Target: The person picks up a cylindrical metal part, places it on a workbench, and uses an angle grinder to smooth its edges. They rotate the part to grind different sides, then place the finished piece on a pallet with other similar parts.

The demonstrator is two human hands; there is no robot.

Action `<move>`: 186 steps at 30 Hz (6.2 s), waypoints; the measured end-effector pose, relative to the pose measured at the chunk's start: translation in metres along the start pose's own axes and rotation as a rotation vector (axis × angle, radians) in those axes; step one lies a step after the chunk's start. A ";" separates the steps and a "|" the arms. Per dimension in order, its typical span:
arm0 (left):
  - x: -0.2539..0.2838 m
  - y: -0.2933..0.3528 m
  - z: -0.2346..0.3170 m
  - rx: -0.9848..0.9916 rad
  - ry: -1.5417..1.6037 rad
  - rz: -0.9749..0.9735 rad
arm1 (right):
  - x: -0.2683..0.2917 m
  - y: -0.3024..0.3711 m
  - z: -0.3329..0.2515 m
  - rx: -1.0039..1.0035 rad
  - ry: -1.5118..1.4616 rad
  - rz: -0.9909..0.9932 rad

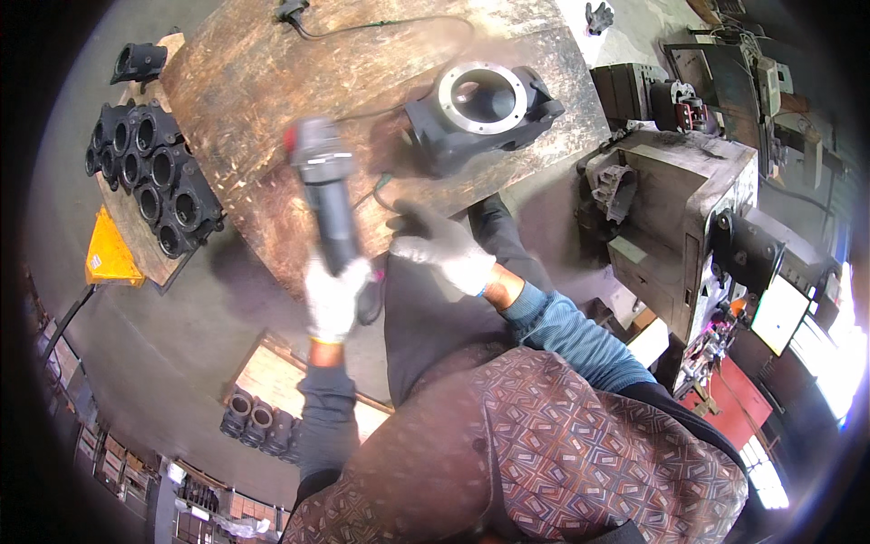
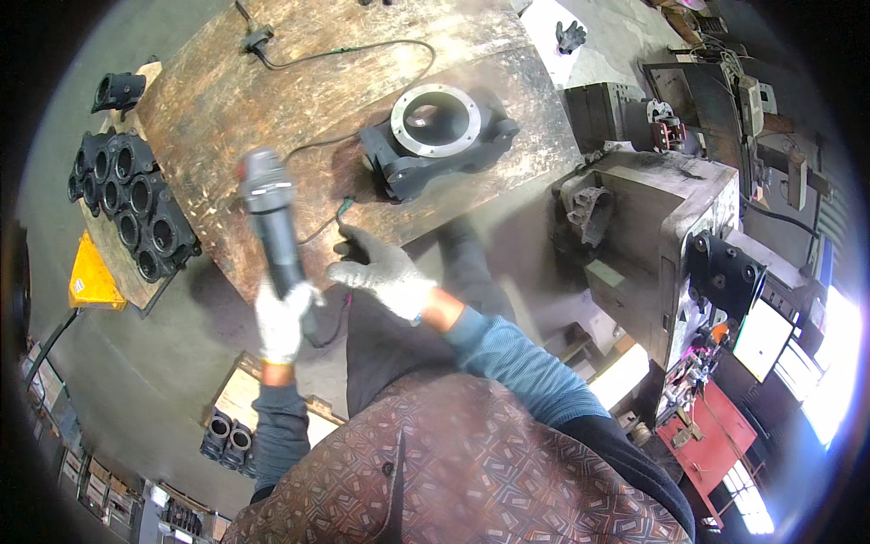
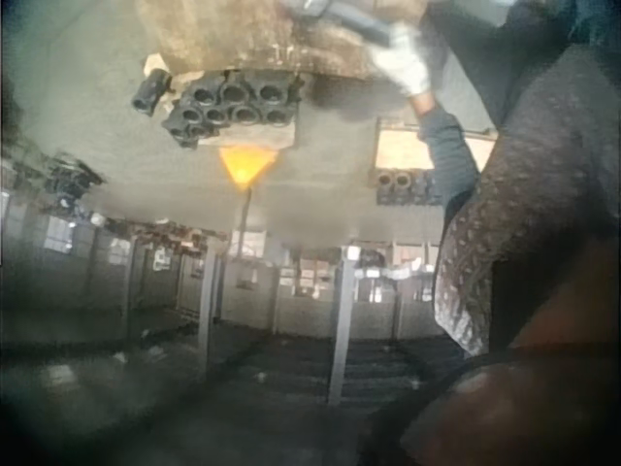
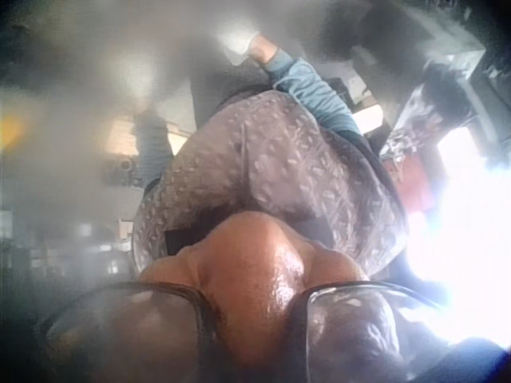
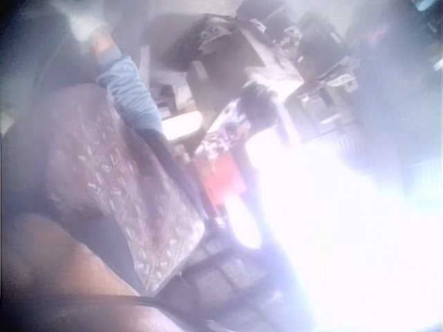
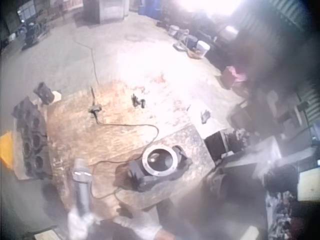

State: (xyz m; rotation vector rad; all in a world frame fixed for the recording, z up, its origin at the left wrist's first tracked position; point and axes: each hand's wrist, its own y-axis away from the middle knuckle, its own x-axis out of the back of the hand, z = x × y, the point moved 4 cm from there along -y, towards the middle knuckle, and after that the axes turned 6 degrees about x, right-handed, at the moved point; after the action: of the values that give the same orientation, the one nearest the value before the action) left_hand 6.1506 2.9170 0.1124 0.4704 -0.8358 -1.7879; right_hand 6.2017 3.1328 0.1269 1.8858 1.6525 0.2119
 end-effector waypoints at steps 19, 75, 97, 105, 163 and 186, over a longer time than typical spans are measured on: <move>-0.249 0.054 0.003 -0.206 -0.800 -0.299 | 0.141 0.076 -0.039 -0.025 -0.156 0.647; -0.327 -0.052 0.000 -0.074 0.422 0.092 | 0.181 -0.105 -0.058 -0.129 0.936 -0.024; -0.320 -0.100 0.031 -0.060 0.212 -0.154 | 0.215 -0.133 -0.086 -0.119 0.688 0.173; -0.324 -0.103 0.023 0.016 0.132 -0.112 | 0.211 -0.129 -0.091 -0.190 0.693 0.190; -0.258 -0.030 0.011 -0.203 -0.194 -0.256 | 0.184 -0.032 -0.061 -0.320 0.518 0.426; -0.253 -0.033 -0.058 -0.185 -0.199 -0.151 | 0.143 -0.039 -0.040 -0.246 0.856 0.428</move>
State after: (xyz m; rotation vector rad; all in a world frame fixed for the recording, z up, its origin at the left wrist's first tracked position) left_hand 6.2597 3.1397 0.0300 0.2425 -0.7771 -2.0552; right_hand 6.1782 3.2819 0.0994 2.0527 1.5552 1.4953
